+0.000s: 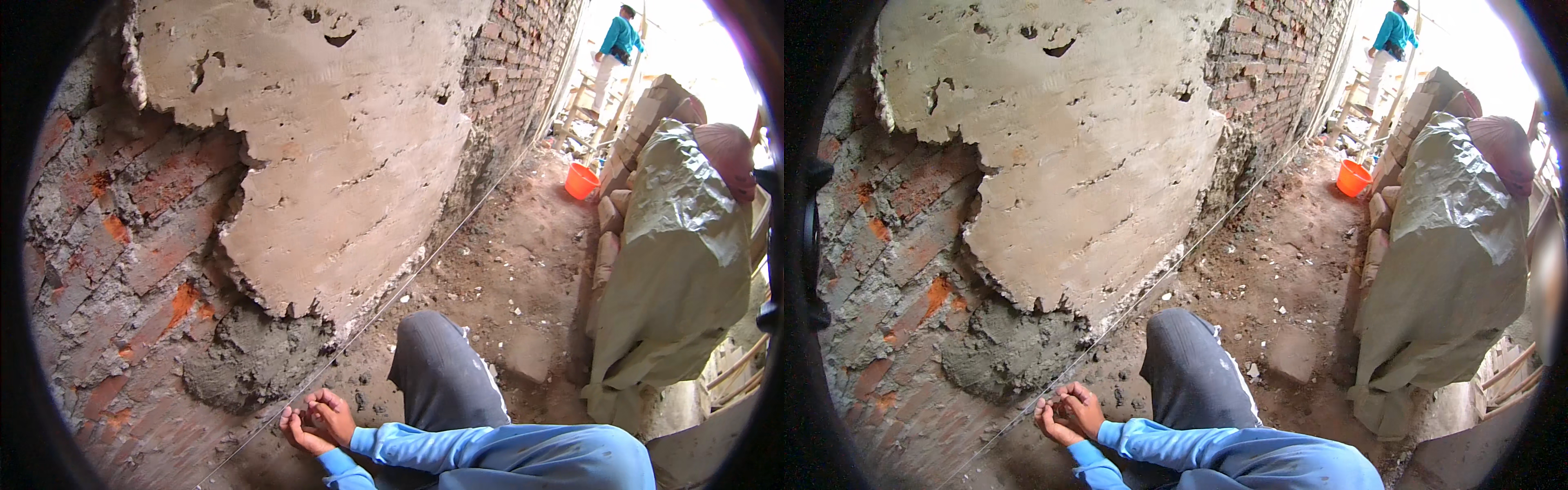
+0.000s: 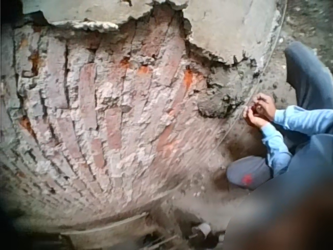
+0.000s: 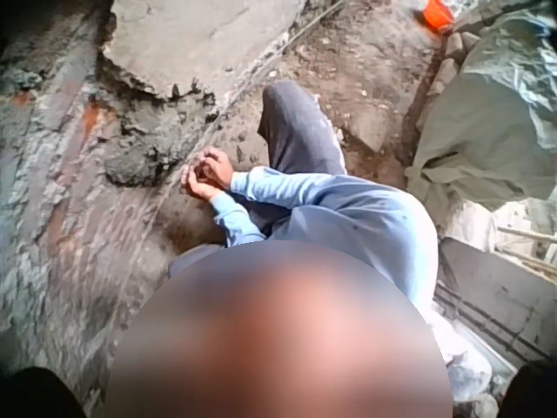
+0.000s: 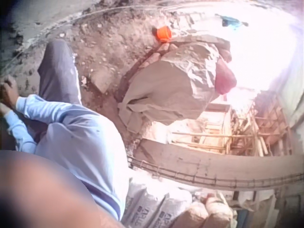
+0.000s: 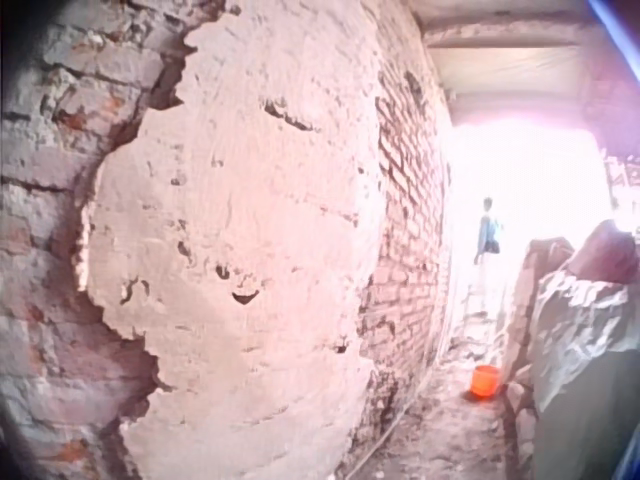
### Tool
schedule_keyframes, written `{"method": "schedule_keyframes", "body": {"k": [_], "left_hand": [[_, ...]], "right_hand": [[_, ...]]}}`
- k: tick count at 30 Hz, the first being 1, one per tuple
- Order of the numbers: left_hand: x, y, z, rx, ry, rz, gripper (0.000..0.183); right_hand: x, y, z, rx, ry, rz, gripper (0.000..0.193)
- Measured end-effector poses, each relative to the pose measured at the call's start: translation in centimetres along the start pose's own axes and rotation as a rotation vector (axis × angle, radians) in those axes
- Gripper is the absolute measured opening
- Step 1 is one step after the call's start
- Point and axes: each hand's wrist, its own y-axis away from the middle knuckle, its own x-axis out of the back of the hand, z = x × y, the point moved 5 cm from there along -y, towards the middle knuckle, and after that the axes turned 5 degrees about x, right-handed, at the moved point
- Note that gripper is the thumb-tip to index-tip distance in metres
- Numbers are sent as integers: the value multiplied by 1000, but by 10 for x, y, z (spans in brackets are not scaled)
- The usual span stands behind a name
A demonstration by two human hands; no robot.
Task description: The person walks through a construction area, sits on the floor, and uses a hammer and nail to repair a damaged section of a brick wall. They drive a nail into the wall and then use the hammer to tap and secure the repair.
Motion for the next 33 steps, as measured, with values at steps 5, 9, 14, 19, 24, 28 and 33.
{"method": "schedule_keyframes", "body": {"k": [5,9,14,19,24,28,33], "left_hand": [[18,-3,-1,14,38,165,28],[38,-7,-8,29,18,291,34],[58,23,11,37,-236,446,36],[37,86,80,247,-71,396,19],[18,135,179,307,-238,477,20],[18,155,267,-288,-1073,306,11],[40,197,351,-464,-1530,330,4]], "right_hand": [[10,4,3,74,43,95,8],[24,6,8,59,73,141,7],[40,14,-18,-49,113,346,15],[31,38,-90,-206,318,417,13],[1,64,-172,-463,498,338,16],[-27,85,-232,-664,682,238,22],[-46,105,-298,-573,953,-194,24]]}}
